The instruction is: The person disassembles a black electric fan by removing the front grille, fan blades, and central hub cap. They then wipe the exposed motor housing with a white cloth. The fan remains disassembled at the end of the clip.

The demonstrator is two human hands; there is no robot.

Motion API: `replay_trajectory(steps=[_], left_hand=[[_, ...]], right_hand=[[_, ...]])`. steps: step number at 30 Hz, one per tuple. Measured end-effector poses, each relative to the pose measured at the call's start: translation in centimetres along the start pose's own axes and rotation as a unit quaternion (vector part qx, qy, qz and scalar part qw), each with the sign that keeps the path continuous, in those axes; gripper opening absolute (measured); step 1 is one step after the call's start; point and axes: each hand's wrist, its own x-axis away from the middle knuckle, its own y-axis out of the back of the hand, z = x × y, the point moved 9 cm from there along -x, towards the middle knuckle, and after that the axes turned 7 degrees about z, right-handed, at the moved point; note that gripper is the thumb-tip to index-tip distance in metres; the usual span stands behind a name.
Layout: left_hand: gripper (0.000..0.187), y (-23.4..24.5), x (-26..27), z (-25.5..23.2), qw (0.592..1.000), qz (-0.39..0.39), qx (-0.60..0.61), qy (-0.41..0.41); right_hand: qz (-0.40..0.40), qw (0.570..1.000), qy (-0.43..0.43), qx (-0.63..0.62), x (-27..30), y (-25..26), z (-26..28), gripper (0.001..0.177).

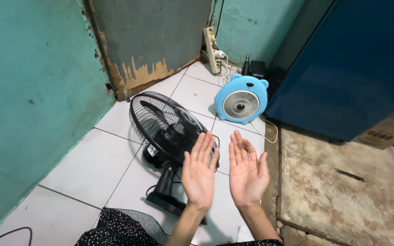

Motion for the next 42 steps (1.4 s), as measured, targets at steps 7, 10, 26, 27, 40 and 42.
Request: replay_trajectory(steps=[7, 10, 26, 27, 40, 42], left_hand=[[0.085, 5.5, 0.2, -10.2, 0.676, -0.284, -0.65, -0.201], [0.107, 9.3, -0.6, -12.2, 0.68, -0.316, -0.629, -0.205], [0.11, 19.3, -2.7, -10.0, 0.841, -0.288, -0.456, 0.031], [0.109, 19.0, -2.8, -10.2, 0.838, -0.28, -0.467, 0.033], [0.104, 18.5, -0.6, -7.1, 0.853, -0.281, -0.44, 0.008], [0.101, 18.2, 0.1, -6.3, 0.852, -0.275, -0.446, -0.007]], right_hand=[[-0.007, 0.905, -0.122, 0.408, -6.5, 15.0, -4.1, 0.049], [-0.147, 0.812, -0.289, 0.485, -6.4, 25.6, -7.4, 0.076], [-0.213, 0.879, -0.398, 0.154, -1.0, 33.5, -13.5, 0.073], [-0.222, 0.882, -0.391, 0.143, -0.2, 33.7, -13.4, 0.07], [-0.267, 0.884, -0.325, 0.202, 2.3, 35.8, -8.4, 0.047], [-0.27, 0.879, -0.328, 0.216, 2.0, 36.0, -7.7, 0.046]])
